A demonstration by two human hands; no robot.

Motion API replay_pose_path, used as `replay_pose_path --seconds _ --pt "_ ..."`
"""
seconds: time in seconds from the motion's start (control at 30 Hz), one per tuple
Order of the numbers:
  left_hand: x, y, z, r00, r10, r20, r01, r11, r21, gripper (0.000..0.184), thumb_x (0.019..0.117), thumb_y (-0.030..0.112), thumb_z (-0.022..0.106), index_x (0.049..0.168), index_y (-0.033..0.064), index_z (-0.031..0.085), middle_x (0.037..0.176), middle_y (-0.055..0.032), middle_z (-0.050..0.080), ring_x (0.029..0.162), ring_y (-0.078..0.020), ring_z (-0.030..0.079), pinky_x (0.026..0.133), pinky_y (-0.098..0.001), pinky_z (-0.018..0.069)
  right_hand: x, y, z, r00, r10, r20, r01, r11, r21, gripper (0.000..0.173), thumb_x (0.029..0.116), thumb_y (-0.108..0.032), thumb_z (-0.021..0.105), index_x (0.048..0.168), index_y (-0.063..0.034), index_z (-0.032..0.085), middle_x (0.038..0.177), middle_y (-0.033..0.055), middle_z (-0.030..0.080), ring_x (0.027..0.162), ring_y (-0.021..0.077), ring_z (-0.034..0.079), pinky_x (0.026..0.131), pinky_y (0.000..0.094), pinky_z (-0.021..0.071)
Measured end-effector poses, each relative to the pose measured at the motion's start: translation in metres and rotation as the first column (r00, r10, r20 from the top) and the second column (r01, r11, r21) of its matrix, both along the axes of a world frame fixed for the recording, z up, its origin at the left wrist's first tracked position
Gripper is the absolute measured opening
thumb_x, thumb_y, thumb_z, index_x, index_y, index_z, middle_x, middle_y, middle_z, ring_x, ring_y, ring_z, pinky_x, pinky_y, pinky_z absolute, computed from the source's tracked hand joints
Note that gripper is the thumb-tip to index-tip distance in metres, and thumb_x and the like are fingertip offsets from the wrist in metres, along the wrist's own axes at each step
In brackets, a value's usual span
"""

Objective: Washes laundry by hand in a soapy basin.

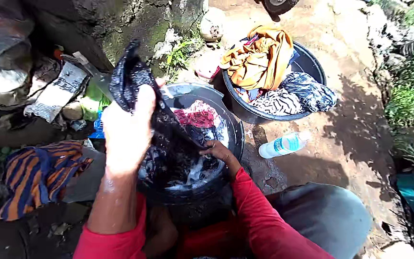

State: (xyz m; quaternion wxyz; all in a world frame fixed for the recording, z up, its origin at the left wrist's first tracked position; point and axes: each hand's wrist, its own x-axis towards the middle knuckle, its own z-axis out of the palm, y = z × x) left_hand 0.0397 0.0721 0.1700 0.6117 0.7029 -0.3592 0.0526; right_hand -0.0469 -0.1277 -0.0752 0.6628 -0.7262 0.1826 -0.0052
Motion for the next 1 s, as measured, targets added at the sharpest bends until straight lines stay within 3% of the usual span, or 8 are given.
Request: replay_pose_path --seconds 0.1,0.2,0.27,0.33,0.5,0.6,0.73,1.0 --pt "0.042 0.041 -0.051 0.997 -0.066 0.028 0.071 0.951 -0.301 0.026 0.1059 0.031 0.054 0.12 0.0107 0.06 0.112 0.0024 0.07 0.106 -0.0133 0.068 0.099 -0.0345 0.0548 -0.03 -0.022 0.024 0.829 -0.478 0.288 0.38 0.862 0.336 0.01 0.0918 -0.005 0.061 0.096 -0.0043 0.07 0.089 0.0008 0.07 0.084 0.0061 0.064 0.08 0.0293 0.0558" --pt "0.036 0.021 -0.128 0.887 -0.231 -0.4 0.019 0.884 -0.468 0.039 0.1088 0.042 0.032 0.121 0.0173 0.059 0.121 0.003 0.069 0.116 -0.0133 0.064 0.104 -0.035 0.0515 -0.025 -0.003 0.038 0.698 -0.568 0.435 0.284 0.778 0.56 0.047 0.1032 -0.045 0.05 0.145 -0.0244 0.051 0.144 -0.0052 0.059 0.125 0.0064 0.058 0.1 0.0307 0.0525" --pt "0.011 -0.019 -0.181 0.669 -0.237 -0.704 -0.086 0.917 -0.39 0.059 0.1067 0.056 0.02 0.14 0.0155 0.047 0.128 -0.0007 0.065 0.119 -0.0123 0.062 0.102 -0.0378 0.0533 0.004 0.037 0.045 0.748 -0.51 0.426 0.288 0.827 0.484 0.06 0.0972 -0.027 0.063 0.152 -0.0099 0.044 0.144 0.0097 0.057 0.125 0.016 0.057 0.101 0.038 0.0508" --pt "-0.016 -0.045 -0.223 0.629 -0.017 -0.777 -0.104 0.989 -0.105 0.053 0.1125 0.038 0.016 0.143 0.0051 0.045 0.128 -0.0072 0.062 0.115 -0.01 0.06 0.096 -0.0292 0.0527 0.027 0.086 0.051 0.83 -0.434 0.351 0.368 0.898 0.24 0.027 0.0933 -0.009 0.072 0.114 0.008 0.069 0.107 0.0181 0.072 0.099 0.0198 0.068 0.092 0.0397 0.055" --pt "-0.041 -0.053 -0.195 0.333 0.161 -0.929 0.03 0.983 0.181 0.046 0.1129 0.033 0.028 0.142 0.0046 0.047 0.129 -0.0151 0.06 0.112 -0.0226 0.061 0.091 -0.0466 0.053 0.042 0.035 0.043 0.937 -0.344 0.058 0.342 0.872 -0.35 0.043 0.105 -0.038 0.055 0.107 -0.0003 0.076 0.102 0.0228 0.074 0.103 0.0383 0.07 0.094 0.0616 0.0504" --pt "-0.003 -0.042 -0.195 0.538 0.211 -0.816 0.231 0.894 0.384 0.041 0.1086 0.031 0.048 0.135 -0.0006 0.055 0.123 -0.0173 0.064 0.112 -0.0228 0.064 0.095 -0.0436 0.0538 0.032 -0.017 0.019 0.929 -0.351 -0.121 0.262 0.85 -0.458 0.055 0.1055 -0.052 0.049 0.114 -0.0023 0.07 0.104 0.0264 0.07 0.101 0.0465 0.067 0.084 0.0693 0.05" --pt "0.024 -0.055 -0.274 0.899 0.134 -0.417 0.369 0.283 0.885 0.07 0.097 0.046 0.065 0.148 0.0008 0.047 0.14 -0.0276 0.056 0.132 -0.0449 0.053 0.108 -0.0669 0.0387 0.056 -0.024 -0.056 0.841 0.117 -0.529 -0.338 0.876 -0.344 0.045 0.0943 -0.033 0.075 0.126 -0.002 0.065 0.12 0.0265 0.067 0.115 0.0439 0.063 0.099 0.0664 0.0473" --pt "0.007 -0.075 -0.327 0.873 0.149 -0.465 0.464 0.041 0.885 0.043 0.1075 0.008 0.045 0.144 -0.0143 0.044 0.153 -0.035 0.04 0.147 -0.0487 0.033 0.121 -0.0572 0.0253 0.044 0.029 -0.083 0.688 0.095 -0.719 -0.427 0.854 -0.296 0.051 0.1061 -0.008 0.047 0.15 0.0136 0.036 0.157 0.0323 0.036 0.148 0.0434 0.037 0.12 0.0547 0.0316"
